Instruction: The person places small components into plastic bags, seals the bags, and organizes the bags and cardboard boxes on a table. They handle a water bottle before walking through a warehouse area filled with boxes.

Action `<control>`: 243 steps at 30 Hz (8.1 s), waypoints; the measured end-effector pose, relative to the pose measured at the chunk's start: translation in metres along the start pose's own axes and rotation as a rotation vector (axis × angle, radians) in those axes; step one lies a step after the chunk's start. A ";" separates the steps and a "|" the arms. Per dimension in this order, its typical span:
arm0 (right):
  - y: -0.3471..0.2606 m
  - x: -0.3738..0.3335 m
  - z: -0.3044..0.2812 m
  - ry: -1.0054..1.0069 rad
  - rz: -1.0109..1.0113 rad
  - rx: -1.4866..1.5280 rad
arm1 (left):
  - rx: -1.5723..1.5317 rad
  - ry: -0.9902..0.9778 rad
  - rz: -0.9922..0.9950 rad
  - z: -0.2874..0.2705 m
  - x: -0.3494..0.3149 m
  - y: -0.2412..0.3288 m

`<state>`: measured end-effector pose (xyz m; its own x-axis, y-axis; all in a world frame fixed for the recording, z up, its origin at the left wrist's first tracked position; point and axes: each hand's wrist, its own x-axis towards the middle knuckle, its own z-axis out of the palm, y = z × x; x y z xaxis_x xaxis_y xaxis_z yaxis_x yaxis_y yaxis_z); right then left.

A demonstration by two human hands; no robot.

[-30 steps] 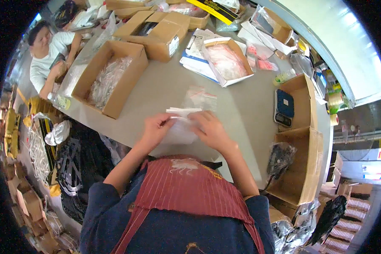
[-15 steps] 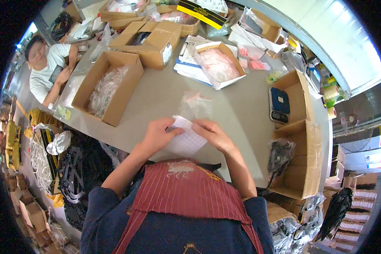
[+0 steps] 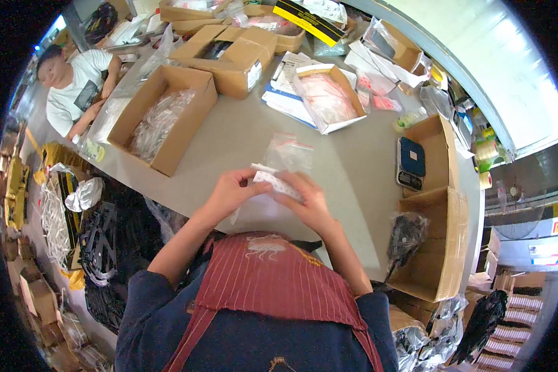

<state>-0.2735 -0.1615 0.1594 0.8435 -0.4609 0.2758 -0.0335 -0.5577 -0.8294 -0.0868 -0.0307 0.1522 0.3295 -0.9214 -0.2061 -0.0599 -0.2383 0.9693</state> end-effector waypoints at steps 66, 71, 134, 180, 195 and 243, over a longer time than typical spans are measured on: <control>-0.022 0.005 -0.036 -0.214 -0.086 0.176 | 0.848 -0.062 1.062 -0.012 -0.017 0.026; -0.012 0.007 -0.034 -0.366 0.078 0.166 | 0.850 -0.073 1.030 -0.016 -0.022 0.031; -0.013 0.000 -0.006 0.270 -0.262 -0.276 | 0.267 0.045 0.553 -0.013 -0.018 0.036; -0.007 -0.006 0.004 0.042 0.240 0.309 | 0.036 0.189 0.364 -0.017 -0.028 0.017; -0.043 0.028 -0.022 -0.549 -0.072 0.479 | 0.537 -0.188 1.037 -0.042 -0.055 0.067; -0.050 0.040 -0.004 0.123 -0.349 -0.187 | 0.116 0.002 0.628 -0.044 -0.046 0.071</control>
<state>-0.2398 -0.1550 0.2139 0.7516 -0.2947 0.5901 0.1367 -0.8056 -0.5764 -0.0649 0.0080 0.2360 0.2003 -0.8956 0.3973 -0.3436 0.3155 0.8845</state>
